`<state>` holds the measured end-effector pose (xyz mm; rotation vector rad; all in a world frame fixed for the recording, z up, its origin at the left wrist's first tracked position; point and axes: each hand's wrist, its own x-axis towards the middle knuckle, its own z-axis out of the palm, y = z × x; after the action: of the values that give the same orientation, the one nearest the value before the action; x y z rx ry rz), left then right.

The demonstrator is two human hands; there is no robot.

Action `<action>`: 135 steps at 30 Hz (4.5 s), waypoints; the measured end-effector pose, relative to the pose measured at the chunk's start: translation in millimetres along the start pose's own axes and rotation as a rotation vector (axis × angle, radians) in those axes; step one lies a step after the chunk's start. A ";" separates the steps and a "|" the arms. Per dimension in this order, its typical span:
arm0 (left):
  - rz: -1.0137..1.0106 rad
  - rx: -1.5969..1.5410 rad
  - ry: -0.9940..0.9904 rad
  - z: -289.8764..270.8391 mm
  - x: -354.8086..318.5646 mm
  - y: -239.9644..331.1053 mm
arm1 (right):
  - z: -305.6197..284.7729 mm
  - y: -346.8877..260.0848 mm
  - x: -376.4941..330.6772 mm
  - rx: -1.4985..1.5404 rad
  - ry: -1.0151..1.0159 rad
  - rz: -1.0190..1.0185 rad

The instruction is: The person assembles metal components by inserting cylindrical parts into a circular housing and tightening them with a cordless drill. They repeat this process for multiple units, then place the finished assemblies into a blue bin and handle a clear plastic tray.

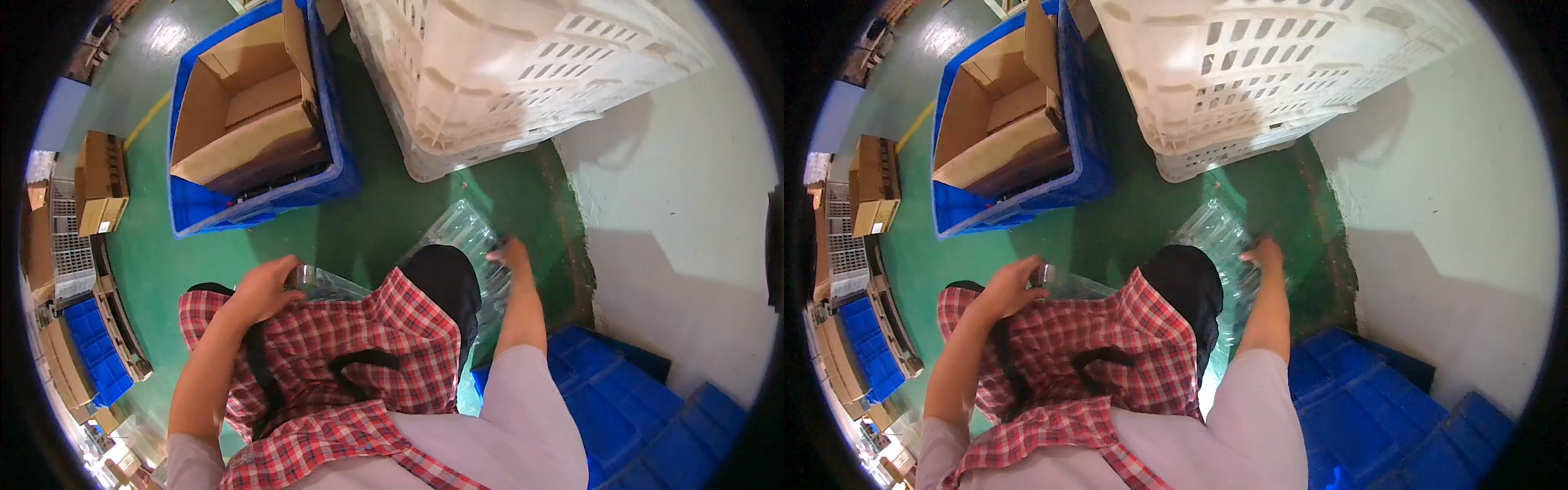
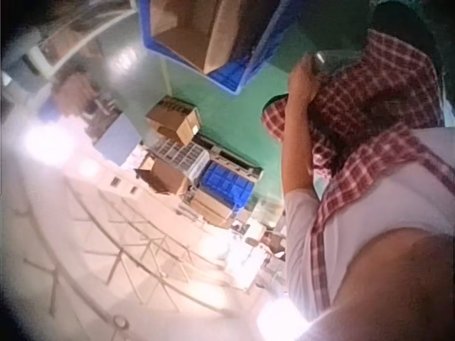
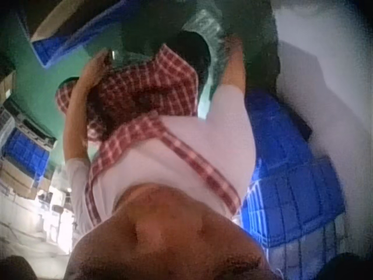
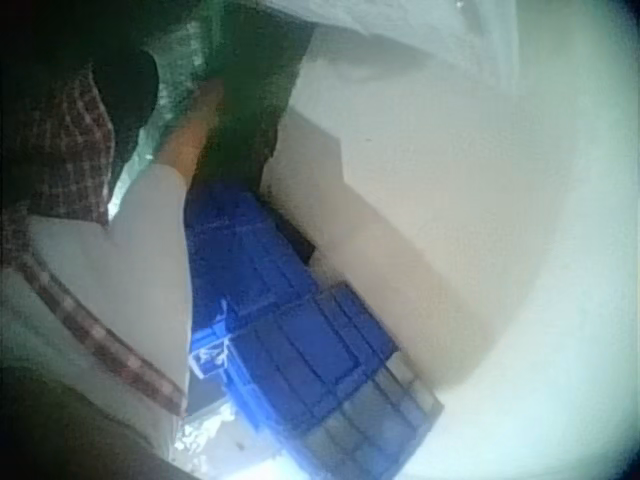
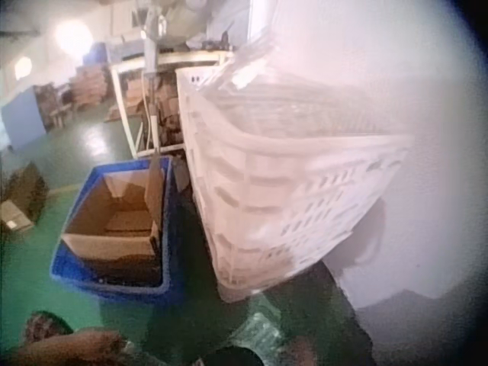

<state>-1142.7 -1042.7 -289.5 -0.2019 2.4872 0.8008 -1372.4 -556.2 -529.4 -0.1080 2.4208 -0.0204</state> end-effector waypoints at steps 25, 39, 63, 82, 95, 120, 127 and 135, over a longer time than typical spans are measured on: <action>0.406 0.433 0.562 -260.9 -188.4 71.8 | -292.9 -219.4 -250.9 0.516 0.544 -0.168; 0.682 0.844 0.762 -389.9 -267.4 127.8 | -440.8 -407.8 -393.3 2.011 -0.974 -0.112; 0.163 -1.119 0.441 -525.9 -207.5 104.5 | -533.0 -454.4 -407.4 1.556 -0.236 -0.718; 0.088 -1.179 0.763 -498.5 -128.3 110.6 | -597.1 -470.4 -326.8 1.203 0.105 -0.680; -0.130 -1.065 0.845 -483.5 -60.6 118.3 | -629.0 -463.6 -290.1 1.226 0.061 -0.983; -0.296 -0.962 0.901 -548.9 -70.8 132.7 | -614.4 -488.7 -270.3 1.168 0.062 -0.633; -0.283 -1.170 0.820 -496.0 -50.4 86.5 | -610.1 -488.7 -283.4 1.083 0.056 -0.398; -0.297 -1.115 1.093 -502.4 -61.6 93.7 | -568.9 -503.9 -290.1 0.965 0.400 -0.653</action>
<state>-1332.1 -1258.6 137.6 -1.7142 2.3357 2.2745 -1492.8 -1042.3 111.6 -0.4650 2.3649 -1.5854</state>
